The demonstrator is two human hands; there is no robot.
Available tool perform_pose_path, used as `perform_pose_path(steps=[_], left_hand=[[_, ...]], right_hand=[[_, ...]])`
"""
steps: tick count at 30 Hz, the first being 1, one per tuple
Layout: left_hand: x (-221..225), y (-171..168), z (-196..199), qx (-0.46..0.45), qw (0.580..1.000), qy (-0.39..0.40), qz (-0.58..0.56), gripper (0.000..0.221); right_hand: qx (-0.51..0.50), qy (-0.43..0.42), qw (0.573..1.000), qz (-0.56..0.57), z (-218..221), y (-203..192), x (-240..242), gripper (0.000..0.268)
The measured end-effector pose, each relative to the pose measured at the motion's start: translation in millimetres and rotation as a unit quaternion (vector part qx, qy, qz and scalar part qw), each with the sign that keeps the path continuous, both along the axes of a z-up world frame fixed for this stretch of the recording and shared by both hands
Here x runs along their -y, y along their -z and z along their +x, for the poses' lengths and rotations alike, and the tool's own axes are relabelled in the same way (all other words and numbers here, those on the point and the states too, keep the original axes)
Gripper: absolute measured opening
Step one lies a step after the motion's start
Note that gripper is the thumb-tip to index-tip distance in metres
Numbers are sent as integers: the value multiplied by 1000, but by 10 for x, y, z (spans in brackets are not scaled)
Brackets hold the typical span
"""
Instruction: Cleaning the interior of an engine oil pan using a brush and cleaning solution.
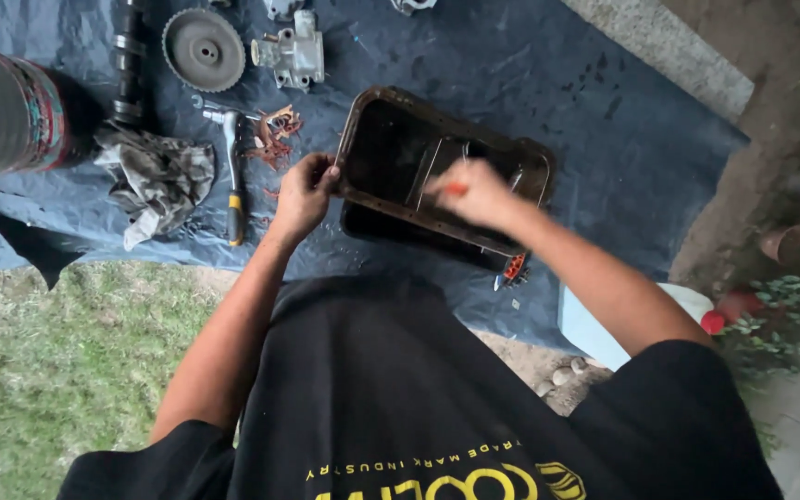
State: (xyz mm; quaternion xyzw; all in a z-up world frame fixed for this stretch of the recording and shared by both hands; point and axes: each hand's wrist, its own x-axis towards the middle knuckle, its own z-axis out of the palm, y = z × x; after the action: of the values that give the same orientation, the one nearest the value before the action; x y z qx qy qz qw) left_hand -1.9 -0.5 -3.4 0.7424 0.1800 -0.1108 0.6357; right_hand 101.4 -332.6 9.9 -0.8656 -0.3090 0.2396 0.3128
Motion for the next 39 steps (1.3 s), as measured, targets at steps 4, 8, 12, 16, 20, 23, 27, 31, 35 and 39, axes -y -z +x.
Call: perform_pose_path(steps=[4,8,12,16,20,23,27,31,35,39], left_hand=[[1,76,-1,3,1000,-7,0,22],[-17,6,12,-3,1000,-7,-5,22],[-30,-8,22,5,1000,4,4,23],[-35,-43,16,-9,1000,4,4,23],[-15,-18,11,-6,1000,7,8,22],[5,-22,19,-2,1000,4,-5,21],[-19,-48,22,8,1000,4,-15,21],[-22,5,3,3,1000,-8,-20,21],[-65,61,8,2,1000,10,6,22],[-34,46,29,8,1000,21,14,21]], right_hand=[[101,14,995,-24,362,-51,70,22],[-25,-33,999,14,52,-163,-98,22],[154,-47,986,-43,591,359,344,12],[111,-123,986,-33,102,86,29,9],[69,-68,995,-5,356,143,128,14],[165,-34,985,-41,332,273,175,7],[108,4,993,-42,-195,306,125,17],[34,57,997,-31,-293,-53,382,18],[-4,95,995,7,-422,-256,776,17],[-12,124,987,-100,-516,-351,1093,19]])
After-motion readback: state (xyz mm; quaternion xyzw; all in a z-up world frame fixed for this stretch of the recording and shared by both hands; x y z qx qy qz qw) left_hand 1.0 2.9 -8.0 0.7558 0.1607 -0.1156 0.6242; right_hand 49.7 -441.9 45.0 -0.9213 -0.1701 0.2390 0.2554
